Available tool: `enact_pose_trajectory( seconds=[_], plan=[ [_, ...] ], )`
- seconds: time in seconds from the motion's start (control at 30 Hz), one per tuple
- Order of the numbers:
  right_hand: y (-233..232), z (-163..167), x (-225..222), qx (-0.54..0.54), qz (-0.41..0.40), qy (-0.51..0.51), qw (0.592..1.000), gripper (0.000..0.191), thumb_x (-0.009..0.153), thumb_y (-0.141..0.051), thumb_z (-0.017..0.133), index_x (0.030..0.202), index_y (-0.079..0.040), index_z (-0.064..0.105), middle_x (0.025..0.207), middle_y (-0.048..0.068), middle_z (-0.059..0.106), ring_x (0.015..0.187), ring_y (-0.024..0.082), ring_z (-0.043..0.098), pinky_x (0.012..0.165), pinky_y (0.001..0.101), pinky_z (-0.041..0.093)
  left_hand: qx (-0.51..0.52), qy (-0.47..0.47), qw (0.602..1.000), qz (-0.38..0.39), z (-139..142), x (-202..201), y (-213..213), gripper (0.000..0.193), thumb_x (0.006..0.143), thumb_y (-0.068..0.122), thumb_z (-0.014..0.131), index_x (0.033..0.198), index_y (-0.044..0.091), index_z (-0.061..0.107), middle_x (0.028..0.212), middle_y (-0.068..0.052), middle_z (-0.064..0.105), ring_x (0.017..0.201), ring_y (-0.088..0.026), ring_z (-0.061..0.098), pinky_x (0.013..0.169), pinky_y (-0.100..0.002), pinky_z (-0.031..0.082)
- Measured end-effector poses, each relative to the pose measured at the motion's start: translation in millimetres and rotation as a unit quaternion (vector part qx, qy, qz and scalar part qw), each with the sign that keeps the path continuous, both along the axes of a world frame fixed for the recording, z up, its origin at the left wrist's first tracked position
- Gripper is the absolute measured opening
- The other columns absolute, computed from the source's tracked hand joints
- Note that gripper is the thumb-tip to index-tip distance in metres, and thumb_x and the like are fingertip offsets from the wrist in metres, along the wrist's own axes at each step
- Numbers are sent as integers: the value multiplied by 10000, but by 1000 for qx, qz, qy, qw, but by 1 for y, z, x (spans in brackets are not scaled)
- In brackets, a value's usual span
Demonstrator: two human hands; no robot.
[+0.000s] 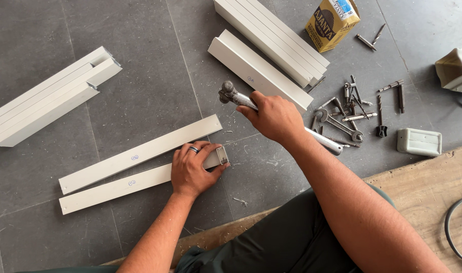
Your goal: The person assembles a fluorescent light fixture by attaching metal end caps to white plastic housing pieces using a hammer and nails. They repeatedly position the caps, hammer the nails, and stack the completed units on the floor.
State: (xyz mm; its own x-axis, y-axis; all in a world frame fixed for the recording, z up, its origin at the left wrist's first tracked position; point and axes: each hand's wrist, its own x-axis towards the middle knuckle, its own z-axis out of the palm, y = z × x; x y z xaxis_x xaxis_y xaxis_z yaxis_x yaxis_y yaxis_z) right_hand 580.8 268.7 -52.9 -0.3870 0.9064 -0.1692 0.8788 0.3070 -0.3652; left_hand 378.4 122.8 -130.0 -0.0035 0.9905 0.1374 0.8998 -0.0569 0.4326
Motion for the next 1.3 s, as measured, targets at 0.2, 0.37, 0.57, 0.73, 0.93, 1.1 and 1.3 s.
enact_pose_trajectory(
  seconds=[0.2,0.37,0.57,0.73,0.93,1.1,1.3],
  plan=[
    [1,-2,1,-4,0,-8,1000,526,977,-600,559,1020,-89,674,672,132,692,642,333,707,596,484,548,2,0,1000,3,0,1,0,535,719,595,840,1131,263,762,1103,45,707,1053,-183,629,897,-375,473],
    [-2,3,4,3,6,-2,1000,514,976,-591,574,999,-88,676,657,129,682,623,334,690,584,485,532,-9,-5,1000,7,2,2,1,531,703,582,850,1120,263,767,1090,65,706,1041,-175,629,899,-372,474],
    [-27,28,22,-45,65,26,997,436,964,-536,601,977,-103,654,622,114,652,542,316,655,559,478,498,8,-13,1000,6,4,2,2,491,678,477,885,1104,259,772,1070,76,708,1011,-184,627,880,-379,470],
    [-63,46,39,-12,167,22,986,397,949,-492,621,990,-97,631,661,93,666,533,297,643,517,455,479,49,-39,998,4,3,2,3,525,667,476,901,1098,215,752,1087,72,708,1017,-172,627,875,-369,468],
    [-77,51,51,77,232,199,949,390,966,-455,599,1001,-67,586,715,71,656,552,263,649,473,404,488,29,-49,998,7,1,4,3,502,654,457,906,1091,245,779,1058,65,711,996,-190,628,864,-381,465],
    [-69,37,42,1,190,-47,981,385,949,-498,602,910,-117,562,676,48,643,504,289,623,460,449,473,45,-39,998,-3,0,5,4,504,673,455,889,1113,240,771,1088,66,718,1007,-188,636,867,-388,470],
    [-61,17,31,100,74,-8,992,387,987,-467,596,949,-84,555,734,70,644,554,310,642,478,453,482,86,-41,995,-23,-3,0,0,515,808,552,784,1189,224,673,1094,21,721,990,-213,655,838,-404,469]
  ],
)
